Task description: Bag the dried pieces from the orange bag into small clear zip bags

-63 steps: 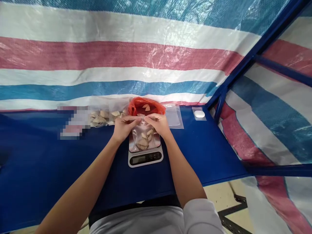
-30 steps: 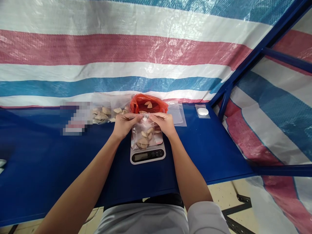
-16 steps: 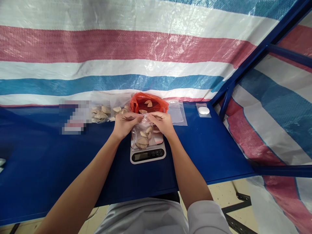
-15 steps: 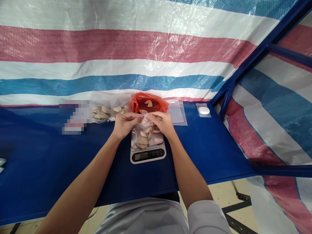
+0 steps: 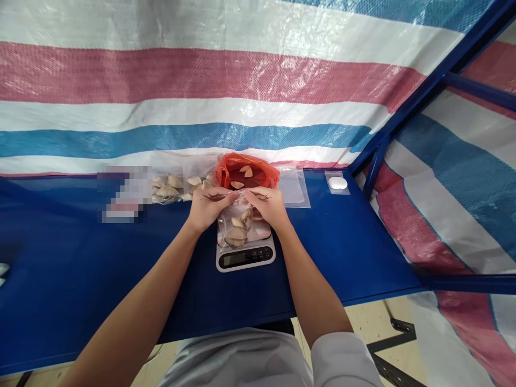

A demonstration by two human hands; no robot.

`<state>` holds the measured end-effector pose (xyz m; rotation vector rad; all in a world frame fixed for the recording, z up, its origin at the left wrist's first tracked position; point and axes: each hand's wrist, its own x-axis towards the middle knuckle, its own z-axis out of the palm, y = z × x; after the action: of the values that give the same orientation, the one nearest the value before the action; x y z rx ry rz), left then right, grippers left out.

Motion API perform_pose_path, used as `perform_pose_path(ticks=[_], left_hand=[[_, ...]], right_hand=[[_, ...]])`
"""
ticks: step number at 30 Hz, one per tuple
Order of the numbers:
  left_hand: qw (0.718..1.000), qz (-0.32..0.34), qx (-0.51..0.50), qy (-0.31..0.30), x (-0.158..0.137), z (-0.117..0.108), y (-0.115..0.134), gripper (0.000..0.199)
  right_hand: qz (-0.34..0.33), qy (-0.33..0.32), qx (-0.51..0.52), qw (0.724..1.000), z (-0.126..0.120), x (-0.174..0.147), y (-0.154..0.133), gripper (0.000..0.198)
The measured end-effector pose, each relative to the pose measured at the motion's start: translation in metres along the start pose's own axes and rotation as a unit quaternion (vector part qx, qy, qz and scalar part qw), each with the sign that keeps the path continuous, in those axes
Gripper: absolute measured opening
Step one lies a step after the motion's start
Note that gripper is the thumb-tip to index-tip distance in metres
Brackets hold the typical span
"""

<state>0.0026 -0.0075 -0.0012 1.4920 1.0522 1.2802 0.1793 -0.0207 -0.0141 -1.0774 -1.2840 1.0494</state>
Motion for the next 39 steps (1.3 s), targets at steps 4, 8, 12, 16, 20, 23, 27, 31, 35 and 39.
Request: perform_pose_path(ticks=[4,8,12,16,20,23,27,31,35,39], left_hand=[[1.000,-0.010,-0.002,0.005,0.001,-0.002,-0.002,0.038],[1.000,-0.019,-0.018,0.002,0.002,-0.005,-0.006,0.040],[0.999,-0.022,-0.026,-0.004,0.002,-0.005,-0.005,0.040],[1.000,-0.012,-0.017,-0.013,0.000,-0.003,-0.005,0.038],[1.000,0.003,-0.004,-0.020,0.001,-0.006,-0.008,0.034],[1.000,0.001,-0.008,-0.023,0.002,-0.010,-0.008,0.034],[1.000,0.000,-0.011,-0.016,0.001,-0.011,-0.005,0.035],[1.000,-0.005,-0.013,-0.010,0.001,-0.010,-0.004,0.035],[0.999,0.001,-0.034,0.003,0.001,-0.009,-0.007,0.032],[0.998,-0.006,-0.057,0.014,0.001,-0.010,-0.009,0.031]], right_hand=[[-0.003,-0.002,-0.005,1.000,-0.001,0.001,0.000,0.031],[-0.006,0.005,-0.012,1.000,-0.003,0.002,0.000,0.031],[-0.009,0.004,-0.014,1.000,-0.003,0.002,0.001,0.032],[-0.006,-0.005,-0.020,1.000,-0.001,0.003,0.002,0.032],[-0.020,0.034,-0.016,0.999,-0.002,0.003,0.001,0.031],[-0.017,0.054,-0.020,0.998,-0.003,0.003,0.001,0.034],[-0.001,0.021,-0.007,1.000,-0.001,0.003,0.002,0.036],[0.000,0.001,-0.002,1.000,0.002,0.002,0.000,0.032],[0.004,0.013,0.008,1.000,0.001,0.002,-0.005,0.031],[0.008,0.013,0.012,1.000,-0.001,0.001,-0.006,0.031]])
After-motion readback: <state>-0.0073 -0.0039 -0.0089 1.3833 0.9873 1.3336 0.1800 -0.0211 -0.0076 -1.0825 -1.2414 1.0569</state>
